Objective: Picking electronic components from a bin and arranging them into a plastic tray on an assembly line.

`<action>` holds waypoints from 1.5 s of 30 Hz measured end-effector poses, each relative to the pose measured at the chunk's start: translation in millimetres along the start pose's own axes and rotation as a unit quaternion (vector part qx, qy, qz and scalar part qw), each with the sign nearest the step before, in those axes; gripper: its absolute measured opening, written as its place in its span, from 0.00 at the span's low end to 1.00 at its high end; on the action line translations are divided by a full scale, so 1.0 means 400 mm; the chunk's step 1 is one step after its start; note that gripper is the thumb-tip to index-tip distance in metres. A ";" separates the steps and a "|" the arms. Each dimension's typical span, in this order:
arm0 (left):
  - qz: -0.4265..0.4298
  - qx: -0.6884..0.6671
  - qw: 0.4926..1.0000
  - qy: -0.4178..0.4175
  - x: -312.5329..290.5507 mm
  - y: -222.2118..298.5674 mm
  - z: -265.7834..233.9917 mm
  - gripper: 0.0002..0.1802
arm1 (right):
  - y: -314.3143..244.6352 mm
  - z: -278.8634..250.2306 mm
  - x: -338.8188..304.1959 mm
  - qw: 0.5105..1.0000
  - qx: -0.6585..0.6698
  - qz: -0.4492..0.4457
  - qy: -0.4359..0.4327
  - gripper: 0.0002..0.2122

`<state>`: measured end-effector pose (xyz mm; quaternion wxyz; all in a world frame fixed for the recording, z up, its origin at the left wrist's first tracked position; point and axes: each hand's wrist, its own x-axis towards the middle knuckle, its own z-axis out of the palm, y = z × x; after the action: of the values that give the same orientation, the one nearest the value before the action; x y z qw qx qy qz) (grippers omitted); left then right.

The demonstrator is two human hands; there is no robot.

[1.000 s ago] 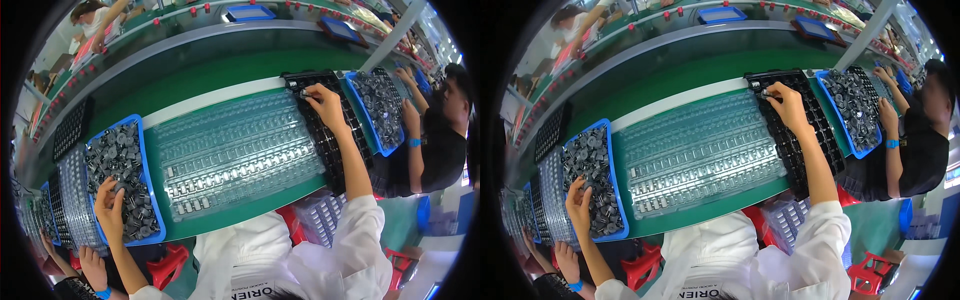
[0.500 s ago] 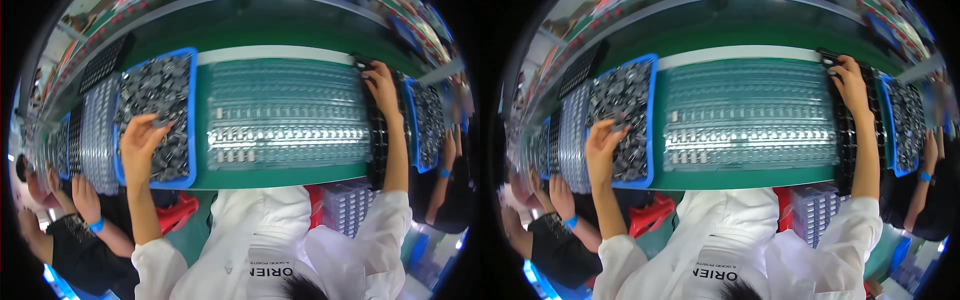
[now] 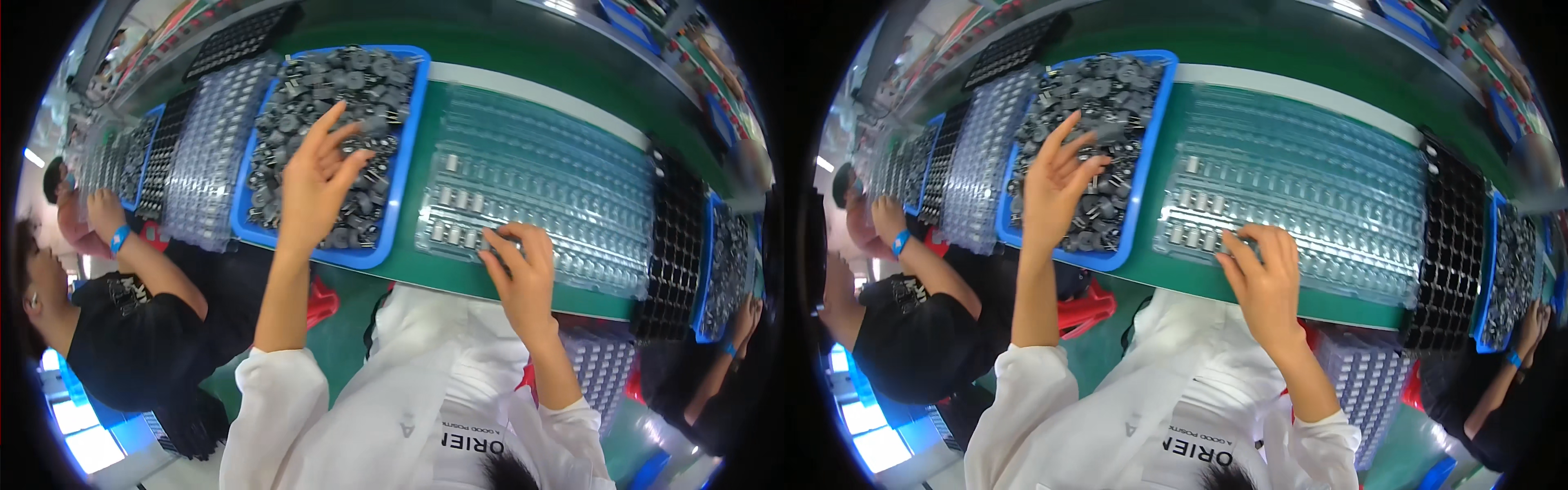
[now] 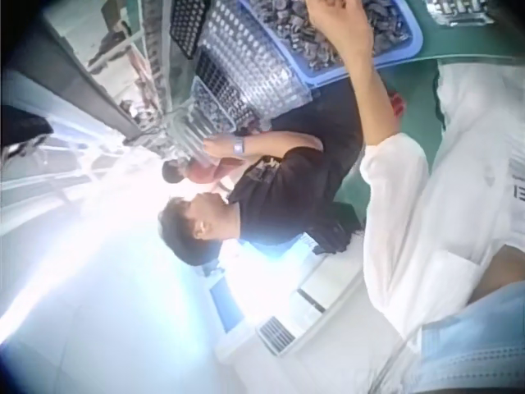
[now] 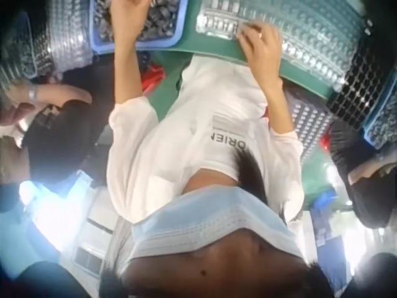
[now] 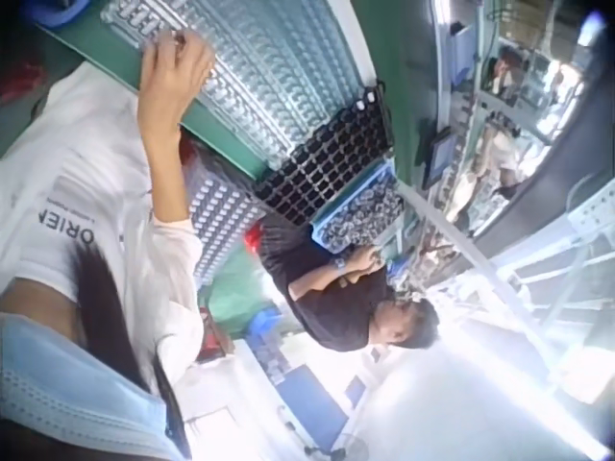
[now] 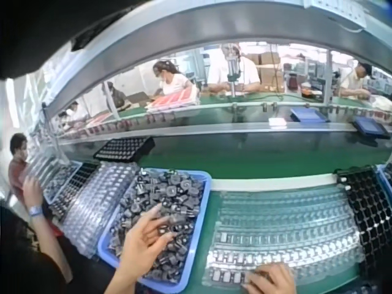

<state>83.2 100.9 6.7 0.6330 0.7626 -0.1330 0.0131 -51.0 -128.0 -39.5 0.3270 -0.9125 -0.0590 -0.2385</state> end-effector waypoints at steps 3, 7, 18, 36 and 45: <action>0.003 0.017 1.000 0.015 -0.001 0.011 0.010 0.32 | 0.001 -0.004 -0.007 1.000 0.007 -0.003 0.025 0.08; 0.027 0.079 0.997 -0.008 -0.003 0.016 -0.004 0.28 | -0.004 0.010 -0.002 0.999 0.035 0.004 0.032 0.06; -0.130 -0.257 0.934 -0.210 -0.092 0.018 0.160 0.13 | 0.031 -0.044 0.006 0.883 0.397 0.221 0.119 0.08; -0.023 -0.128 0.957 -0.261 -0.160 0.038 0.296 0.12 | 0.025 -0.155 -0.025 0.877 0.417 0.220 0.093 0.10; -0.001 -0.081 0.968 -0.239 -0.181 0.053 0.301 0.17 | 0.000 -0.182 -0.040 0.943 0.285 0.152 0.077 0.10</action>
<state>-9.2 -5.8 -10.5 0.6427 0.6898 -0.2799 -0.1810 -93.9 -172.5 1.9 0.6089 -0.7584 0.0404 -0.2290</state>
